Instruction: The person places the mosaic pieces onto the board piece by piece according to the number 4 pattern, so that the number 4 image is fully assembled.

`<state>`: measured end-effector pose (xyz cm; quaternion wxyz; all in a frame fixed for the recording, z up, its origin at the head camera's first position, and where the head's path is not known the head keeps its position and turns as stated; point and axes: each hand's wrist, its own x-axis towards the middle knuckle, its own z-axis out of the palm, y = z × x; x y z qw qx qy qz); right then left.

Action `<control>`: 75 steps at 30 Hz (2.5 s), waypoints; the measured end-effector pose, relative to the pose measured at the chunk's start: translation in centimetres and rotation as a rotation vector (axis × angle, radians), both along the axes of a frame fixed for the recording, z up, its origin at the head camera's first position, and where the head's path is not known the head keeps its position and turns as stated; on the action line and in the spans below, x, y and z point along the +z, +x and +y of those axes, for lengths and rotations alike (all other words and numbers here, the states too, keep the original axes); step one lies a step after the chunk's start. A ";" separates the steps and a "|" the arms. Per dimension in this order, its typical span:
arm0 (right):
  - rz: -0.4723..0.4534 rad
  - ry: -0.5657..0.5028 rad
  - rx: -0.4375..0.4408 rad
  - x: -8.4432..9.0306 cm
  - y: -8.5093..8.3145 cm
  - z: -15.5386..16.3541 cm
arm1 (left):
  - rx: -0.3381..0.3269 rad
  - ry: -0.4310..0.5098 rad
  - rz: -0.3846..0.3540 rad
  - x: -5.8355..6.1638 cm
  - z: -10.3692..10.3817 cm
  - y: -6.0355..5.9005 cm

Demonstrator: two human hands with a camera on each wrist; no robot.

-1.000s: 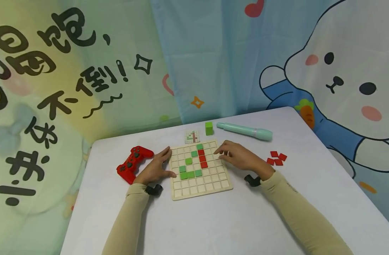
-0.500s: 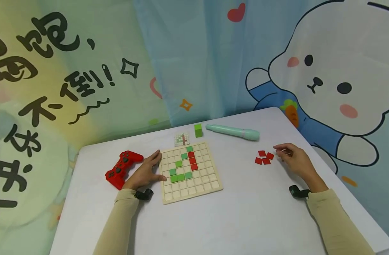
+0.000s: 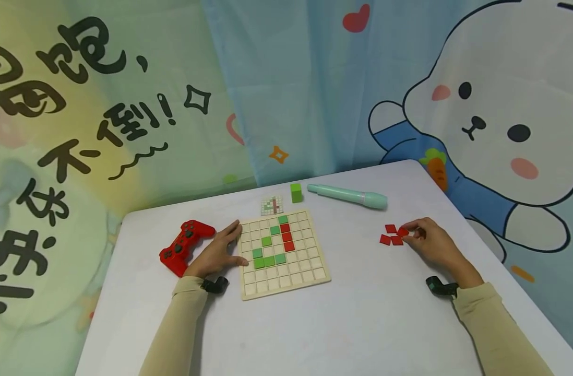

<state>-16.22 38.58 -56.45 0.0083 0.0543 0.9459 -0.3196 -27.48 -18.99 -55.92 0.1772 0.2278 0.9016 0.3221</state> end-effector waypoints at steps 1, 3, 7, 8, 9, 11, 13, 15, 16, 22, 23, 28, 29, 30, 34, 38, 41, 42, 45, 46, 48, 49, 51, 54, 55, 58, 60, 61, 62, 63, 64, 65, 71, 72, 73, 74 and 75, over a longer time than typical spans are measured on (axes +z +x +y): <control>0.010 0.008 0.003 0.1 0.0 -0.1 | 0.000 -0.001 0.000 0.0 0.0 0.0; 0.020 0.020 0.007 0.3 -0.1 -0.3 | 0.004 -0.002 -0.003 0.0 -0.1 -0.1; 0.009 0.024 0.009 1.0 -0.2 -0.7 | 0.002 0.004 -0.009 -0.1 -0.1 -0.1; 0.009 0.024 0.011 1.3 -0.2 -0.9 | -0.002 0.002 -0.005 -0.1 -0.1 -0.1; 0.009 0.021 0.016 1.7 -0.2 -1.2 | -0.005 0.001 0.000 -0.1 0.0 -0.1; 0.028 0.010 0.037 2.8 -0.2 -2.0 | -0.005 -0.005 0.001 -0.1 0.0 -0.2; 0.064 -0.003 0.078 4.1 -0.2 -3.2 | -0.002 -0.015 0.007 -0.1 0.0 -0.2; 0.099 -0.028 0.142 5.6 -0.3 -4.8 | 0.004 -0.022 0.006 -0.1 0.1 -0.2; 0.123 -0.033 0.182 6.2 -0.4 -5.7 | 0.006 -0.023 0.003 0.0 0.0 -0.2; 0.147 -0.025 0.454 7.7 -1.5 -12.4 | 0.007 -0.022 -0.005 0.3 0.0 -0.2; 0.128 -0.020 0.492 7.7 -1.7 -13.5 | 0.006 -0.023 -0.007 0.3 0.0 -0.2; 0.028 -0.006 0.628 7.0 -3.0 -18.5 | -0.002 -0.021 0.000 0.1 0.1 -0.3; 0.018 -0.005 0.655 6.8 -3.3 -19.4 | 0.001 -0.021 -0.003 0.1 0.1 -0.3; 0.010 -0.006 0.677 6.6 -3.6 -20.2 | -0.001 -0.021 0.003 0.0 0.0 -0.3; 0.005 0.023 0.749 5.5 -4.7 -22.8 | -0.003 -0.017 0.005 -0.2 0.0 -0.4; 0.002 0.079 0.776 4.8 -5.3 -24.2 | -0.014 -0.014 0.010 -0.1 0.1 -0.3; -0.002 0.099 0.779 4.5 -5.6 -24.6 | -0.015 -0.011 0.010 0.0 0.1 -0.3; -0.005 0.098 0.777 4.4 -5.6 -24.8 | -0.013 -0.010 0.009 0.1 0.1 -0.3; -0.006 0.097 0.775 4.3 -5.8 -25.1 | -0.002 -0.017 0.008 0.2 0.0 -0.3; -0.007 0.097 0.772 4.2 -5.8 -25.0 | -0.001 -0.021 0.009 0.2 0.1 -0.3; -0.011 0.097 0.767 4.0 -5.9 -24.9 | -0.001 -0.027 0.012 0.3 0.2 -0.3; -0.015 0.093 0.764 4.0 -5.9 -24.9 | -0.001 -0.029 0.012 0.3 0.2 -0.4; -0.022 0.088 0.755 3.8 -6.0 -24.8 | -0.001 -0.025 0.011 0.4 0.3 -0.4; -0.019 0.079 0.752 3.6 -6.1 -24.7 | -0.004 -0.021 0.006 0.4 0.4 -0.5; -0.019 0.077 0.753 3.5 -6.1 -24.7 | -0.003 -0.021 0.003 0.3 0.3 -0.5; -0.008 0.063 0.769 3.4 -6.3 -24.8 | -0.002 -0.028 0.003 0.1 0.2 -0.5; -0.008 0.053 0.776 3.4 -6.3 -24.9 | 0.000 -0.029 -0.002 -0.1 0.1 -0.5; -0.011 0.048 0.775 3.4 -6.3 -25.0 | 0.000 -0.028 -0.002 -0.1 0.1 -0.6; -0.008 0.046 0.775 3.5 -6.2 -25.0 | 0.000 -0.027 -0.003 -0.1 0.1 -0.6; -0.007 0.049 0.773 3.5 -6.2 -25.0 | 0.000 -0.023 -0.005 -0.2 0.1 -0.6; -0.006 0.053 0.769 3.6 -6.0 -24.9 | -0.001 -0.021 -0.009 -0.2 0.2 -0.6; -0.006 0.052 0.762 3.6 -5.9 -24.7 | -0.001 -0.020 -0.010 -0.2 0.2 -0.6; 0.038 -0.023 0.627 4.8 -3.7 -20.4 | -0.018 -0.023 0.000 -0.3 0.4 -0.5; 0.062 -0.044 0.591 5.1 -3.2 -19.2 | -0.017 -0.020 0.001 -0.3 0.4 -0.5; 0.091 -0.062 0.551 5.3 -2.8 -17.9 | -0.012 -0.017 -0.002 -0.3 0.3 -0.4; 0.124 -0.079 0.511 5.5 -2.4 -16.5 | -0.007 -0.014 -0.001 -0.2 0.2 -0.4; 0.156 -0.093 0.465 5.5 -2.1 -15.1 | 0.001 -0.013 -0.005 -0.1 0.1 -0.3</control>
